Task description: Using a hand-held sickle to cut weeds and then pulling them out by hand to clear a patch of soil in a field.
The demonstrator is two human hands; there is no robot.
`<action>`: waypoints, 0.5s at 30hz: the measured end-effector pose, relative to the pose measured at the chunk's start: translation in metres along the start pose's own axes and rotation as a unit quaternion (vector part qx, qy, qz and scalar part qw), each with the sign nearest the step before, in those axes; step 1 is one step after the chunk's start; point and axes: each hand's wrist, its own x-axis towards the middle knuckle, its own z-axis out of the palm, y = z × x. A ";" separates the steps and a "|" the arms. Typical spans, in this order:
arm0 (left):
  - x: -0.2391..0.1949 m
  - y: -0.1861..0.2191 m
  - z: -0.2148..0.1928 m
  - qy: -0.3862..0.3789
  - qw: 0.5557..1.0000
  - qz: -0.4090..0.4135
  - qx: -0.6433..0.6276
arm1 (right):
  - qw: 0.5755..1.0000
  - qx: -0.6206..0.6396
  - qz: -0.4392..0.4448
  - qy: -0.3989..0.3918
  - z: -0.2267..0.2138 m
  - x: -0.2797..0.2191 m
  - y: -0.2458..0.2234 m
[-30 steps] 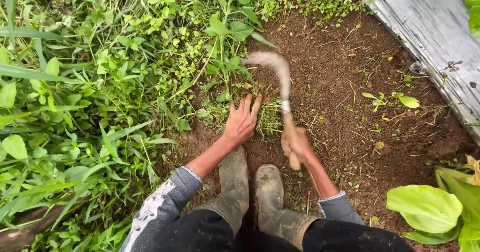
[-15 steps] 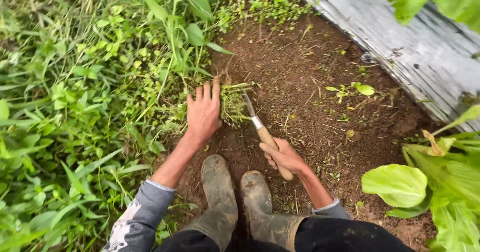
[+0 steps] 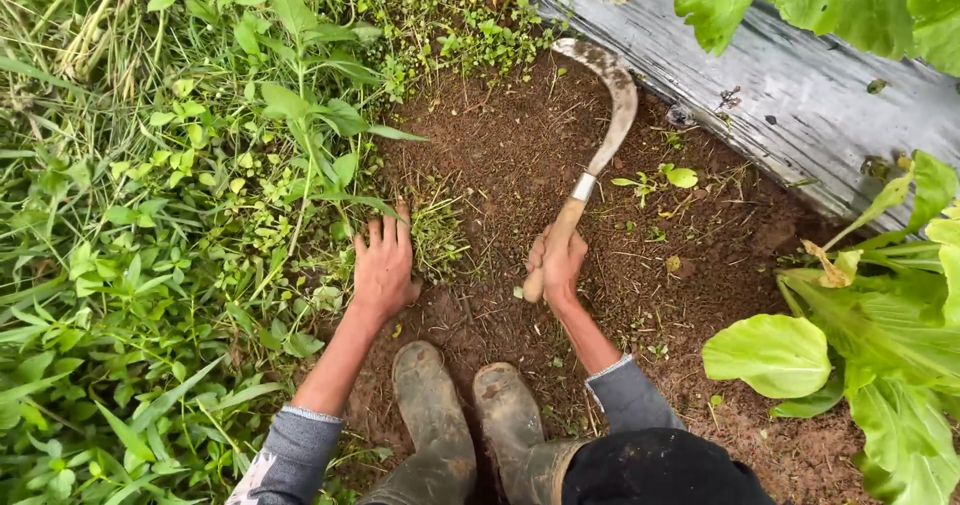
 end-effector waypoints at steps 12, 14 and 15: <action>-0.003 0.017 -0.062 0.023 0.997 0.013 -0.076 | 0.997 -0.062 -0.002 -0.045 0.015 0.003 -0.009; 0.003 0.020 -0.052 -0.037 0.994 0.023 -0.105 | 0.997 -0.058 0.051 -0.022 0.012 -0.027 -0.030; 0.007 0.020 -0.049 -0.040 0.993 0.022 -0.106 | 0.996 -0.060 0.054 -0.023 0.014 -0.010 -0.024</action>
